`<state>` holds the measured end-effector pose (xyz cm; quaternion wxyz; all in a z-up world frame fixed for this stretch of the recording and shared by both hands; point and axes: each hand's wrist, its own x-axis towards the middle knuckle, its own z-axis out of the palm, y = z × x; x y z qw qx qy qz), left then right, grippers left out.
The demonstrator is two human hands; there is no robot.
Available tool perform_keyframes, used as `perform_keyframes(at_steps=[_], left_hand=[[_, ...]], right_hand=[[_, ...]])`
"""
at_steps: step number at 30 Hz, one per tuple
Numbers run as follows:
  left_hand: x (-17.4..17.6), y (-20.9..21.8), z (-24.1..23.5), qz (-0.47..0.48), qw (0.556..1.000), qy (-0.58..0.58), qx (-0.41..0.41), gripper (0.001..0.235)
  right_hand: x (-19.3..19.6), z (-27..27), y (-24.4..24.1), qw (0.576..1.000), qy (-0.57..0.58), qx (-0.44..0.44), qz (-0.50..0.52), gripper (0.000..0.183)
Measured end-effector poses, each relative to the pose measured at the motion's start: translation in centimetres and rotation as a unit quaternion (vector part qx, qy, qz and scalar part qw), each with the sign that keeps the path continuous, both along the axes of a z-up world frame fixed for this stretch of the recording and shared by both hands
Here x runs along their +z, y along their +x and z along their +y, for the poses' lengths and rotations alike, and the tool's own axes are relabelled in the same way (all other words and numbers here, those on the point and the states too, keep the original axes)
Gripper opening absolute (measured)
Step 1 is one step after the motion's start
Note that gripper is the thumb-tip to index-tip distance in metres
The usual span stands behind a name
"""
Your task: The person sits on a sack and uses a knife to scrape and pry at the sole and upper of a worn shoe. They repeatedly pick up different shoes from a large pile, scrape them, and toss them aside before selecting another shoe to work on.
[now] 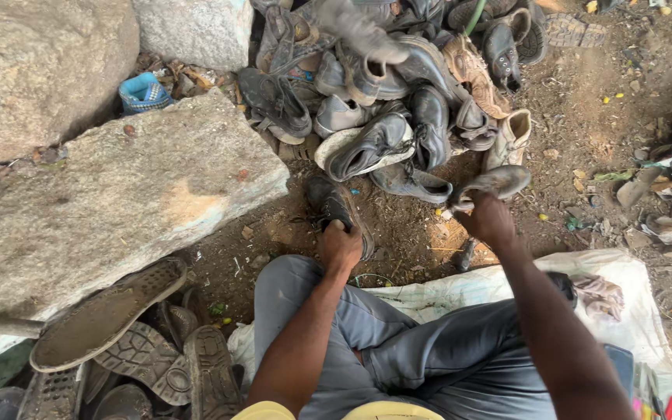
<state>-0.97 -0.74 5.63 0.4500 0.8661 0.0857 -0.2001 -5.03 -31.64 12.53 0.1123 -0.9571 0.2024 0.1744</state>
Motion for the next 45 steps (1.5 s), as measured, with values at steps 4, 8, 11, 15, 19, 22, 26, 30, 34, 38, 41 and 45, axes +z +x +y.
perform_keyframes(at_steps=[4,8,11,15,19,22,26,30,34,38,41,45], left_hand=[[1.2,-2.9,-0.9,-0.113,0.988,0.076,-0.077,0.027],[1.1,-4.6,-2.8,-0.25,0.935,0.073,-0.239,0.029],[-0.1,-4.1,-1.2,-0.385,0.914,-0.004,-0.126,0.015],[-4.9,1.8,2.2,-0.214,0.967,-0.053,0.13,0.025],[-7.7,3.0,1.7,-0.075,0.995,-0.031,0.06,0.049],[-5.6,1.0,-0.4,0.023,0.994,0.073,-0.074,0.074],[-4.9,-0.3,-1.1,-0.025,0.993,0.059,-0.103,0.083],[-5.4,0.4,-1.0,-0.032,0.991,0.077,-0.101,0.083],[-4.6,-0.4,-0.9,-0.038,0.995,0.056,-0.072,0.078],[-4.9,-1.6,-0.8,-0.252,0.958,0.117,-0.075,0.037],[-6.1,-1.0,-1.0,-0.206,0.976,0.055,-0.033,0.028],[-8.1,0.8,-1.0,-0.143,0.99,0.002,-0.002,0.03]], right_hand=[[-11.3,-7.5,-3.8,0.987,-0.038,-0.047,0.148,0.065],[-16.2,-8.6,-2.5,0.98,-0.051,-0.025,0.189,0.06],[-17.6,-7.8,-1.7,0.98,-0.106,0.003,0.166,0.052],[-17.5,-7.3,-3.1,0.983,-0.059,-0.134,0.106,0.042],[-15.5,-5.8,-3.1,0.978,-0.101,-0.088,0.162,0.037],[-14.5,-5.2,-2.9,0.973,-0.098,-0.075,0.193,0.047],[-14.7,-5.7,-2.8,0.98,-0.106,-0.063,0.157,0.035],[-14.3,-5.8,-2.9,0.982,-0.095,-0.071,0.15,0.029],[-12.2,-4.5,-2.8,0.982,-0.077,-0.08,0.152,0.03],[-8.9,-1.0,-2.0,0.99,-0.098,0.001,0.099,0.033],[-8.0,5.6,-2.6,0.98,0.117,0.156,0.036,0.045],[-8.6,12.3,-4.9,0.863,-0.068,0.463,-0.19,0.032]])
